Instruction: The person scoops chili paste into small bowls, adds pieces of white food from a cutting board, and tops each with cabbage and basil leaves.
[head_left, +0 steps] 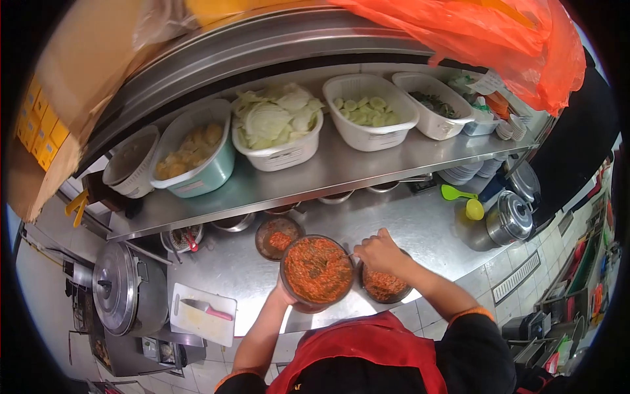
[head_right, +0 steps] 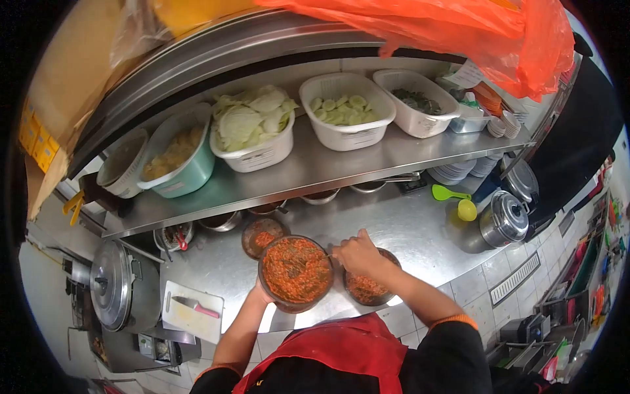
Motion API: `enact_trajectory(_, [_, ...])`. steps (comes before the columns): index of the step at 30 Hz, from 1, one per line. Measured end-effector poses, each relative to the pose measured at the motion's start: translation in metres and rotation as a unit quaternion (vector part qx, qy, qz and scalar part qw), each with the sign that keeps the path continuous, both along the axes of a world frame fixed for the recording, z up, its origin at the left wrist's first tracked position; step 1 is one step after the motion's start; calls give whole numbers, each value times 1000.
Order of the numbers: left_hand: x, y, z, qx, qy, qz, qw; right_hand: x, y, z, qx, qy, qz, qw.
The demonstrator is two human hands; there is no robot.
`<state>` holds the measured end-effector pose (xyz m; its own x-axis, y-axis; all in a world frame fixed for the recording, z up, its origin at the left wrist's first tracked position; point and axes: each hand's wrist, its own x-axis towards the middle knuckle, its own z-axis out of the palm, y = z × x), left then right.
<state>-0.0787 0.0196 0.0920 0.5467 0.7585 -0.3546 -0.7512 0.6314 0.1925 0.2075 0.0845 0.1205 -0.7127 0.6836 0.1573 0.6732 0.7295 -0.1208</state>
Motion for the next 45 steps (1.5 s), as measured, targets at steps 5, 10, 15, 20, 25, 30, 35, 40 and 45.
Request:
enact_trajectory(5, [27, 76, -22, -2, 186, -29, 982, 62, -14, -17, -78, 178, -166, 967])
enact_trajectory(10, [47, 129, -93, -66, 211, -63, 973, 110, -39, -16, -239, 347, -273, 865])
enact_trajectory(15, [71, 141, -122, -86, 294, -1, 952, 135, -50, -27, -299, 372, -323, 817])
enact_trajectory(20, [71, 108, -129, -69, 510, 44, 857, 107, -35, -37, -290, 246, -271, 884])
enact_trajectory(25, [-50, 23, -102, 90, 702, 66, 703, 149, -98, -102, -46, 137, -244, 959])
enact_trajectory(30, [-146, 24, -152, -62, 617, 108, 777, 147, -97, -94, -65, 71, -321, 942])
enact_trajectory(35, [-101, 54, -157, -52, 674, 258, 690, 21, -12, -58, -240, 255, -262, 900])
enact_trajectory(40, [-111, 45, -143, -35, 668, 461, 584, -83, 12, -65, -312, 384, -157, 855])
enact_trajectory(45, [-164, -40, -125, -32, 340, 502, 795, -143, -50, 7, -345, 224, -108, 905])
